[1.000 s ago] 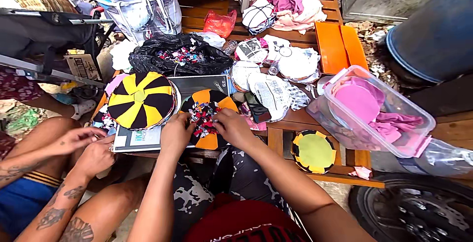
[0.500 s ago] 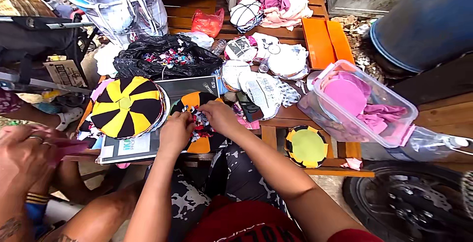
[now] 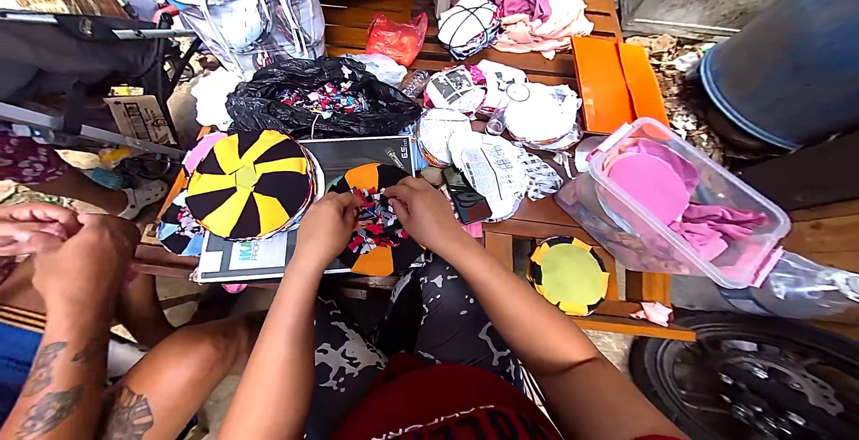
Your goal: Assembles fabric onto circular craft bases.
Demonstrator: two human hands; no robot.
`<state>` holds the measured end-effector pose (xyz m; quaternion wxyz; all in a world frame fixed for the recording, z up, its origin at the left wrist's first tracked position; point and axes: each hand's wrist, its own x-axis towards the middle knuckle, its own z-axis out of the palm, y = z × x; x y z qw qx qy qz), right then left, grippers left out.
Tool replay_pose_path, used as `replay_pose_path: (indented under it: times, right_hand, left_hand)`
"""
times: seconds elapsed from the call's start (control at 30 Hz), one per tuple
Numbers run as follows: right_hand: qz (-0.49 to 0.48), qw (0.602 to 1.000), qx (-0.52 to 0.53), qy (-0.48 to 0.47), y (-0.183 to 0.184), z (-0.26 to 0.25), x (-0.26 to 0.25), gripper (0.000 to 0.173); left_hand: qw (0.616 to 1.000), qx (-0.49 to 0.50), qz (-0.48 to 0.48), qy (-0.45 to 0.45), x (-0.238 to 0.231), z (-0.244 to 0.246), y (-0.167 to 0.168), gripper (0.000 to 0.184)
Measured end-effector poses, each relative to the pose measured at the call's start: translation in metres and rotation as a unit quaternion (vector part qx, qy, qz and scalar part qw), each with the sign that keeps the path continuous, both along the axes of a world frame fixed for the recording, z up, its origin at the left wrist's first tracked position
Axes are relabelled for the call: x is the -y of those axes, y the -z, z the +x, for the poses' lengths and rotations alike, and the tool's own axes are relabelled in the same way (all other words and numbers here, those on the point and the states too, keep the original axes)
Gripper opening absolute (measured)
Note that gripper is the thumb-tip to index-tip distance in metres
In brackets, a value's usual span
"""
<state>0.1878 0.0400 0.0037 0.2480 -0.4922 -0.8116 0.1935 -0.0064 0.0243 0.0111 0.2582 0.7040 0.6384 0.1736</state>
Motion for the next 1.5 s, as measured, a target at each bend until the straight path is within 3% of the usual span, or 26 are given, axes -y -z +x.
replay_pose_path:
  times: [0.13, 0.33, 0.5, 0.6, 0.73, 0.83, 0.9, 0.97, 1.07, 1.23, 1.5]
  right_hand:
    - [0.006, 1.000, -0.013, 0.002, 0.003, 0.004, 0.002, 0.020]
    - [-0.020, 0.999, -0.037, 0.019, -0.002, 0.011, 0.003, 0.020]
    - [-0.128, 0.975, -0.175, -0.052, -0.008, -0.009, 0.006, 0.032]
    - [-0.165, 0.956, -0.240, -0.041, -0.008, -0.019, 0.004, 0.021]
    - [-0.142, 0.975, -0.165, -0.029, -0.014, -0.020, -0.001, 0.014]
    - [-0.128, 0.989, -0.018, -0.071, -0.014, -0.023, -0.005, 0.013]
    - [-0.130, 0.987, 0.022, -0.094, -0.014, -0.025, -0.006, 0.009]
    - [-0.131, 0.985, 0.014, -0.109, -0.013, -0.025, -0.006, 0.012]
    - [-0.131, 0.986, -0.001, -0.099, -0.015, -0.026, -0.006, 0.013]
    - [-0.170, 0.981, -0.024, -0.095, -0.022, -0.022, -0.014, 0.019]
    - [-0.200, 0.973, -0.067, -0.095, -0.022, -0.017, -0.013, 0.016]
  left_hand:
    - [0.999, -0.030, -0.020, 0.015, 0.007, 0.001, 0.007, 0.012]
    - [0.999, 0.020, 0.026, -0.018, 0.013, -0.005, -0.006, 0.017]
    - [0.991, 0.111, 0.077, -0.004, 0.011, -0.001, -0.011, 0.013]
    - [0.990, 0.109, 0.089, -0.012, 0.012, -0.001, -0.015, 0.014]
    - [0.994, 0.047, 0.083, -0.054, 0.017, -0.014, -0.014, 0.017]
    - [0.998, 0.000, -0.002, -0.067, 0.021, -0.022, -0.008, 0.021]
    - [0.997, -0.030, -0.039, -0.063, 0.023, -0.021, -0.002, 0.031]
    - [0.995, -0.057, -0.052, -0.065, 0.026, -0.017, 0.001, 0.034]
    - [0.996, -0.068, -0.024, -0.058, 0.027, -0.011, 0.006, 0.016]
    - [0.997, 0.026, 0.056, -0.040, 0.021, 0.000, -0.004, 0.012]
    - [0.998, 0.054, 0.019, -0.027, 0.020, 0.004, 0.001, 0.024]
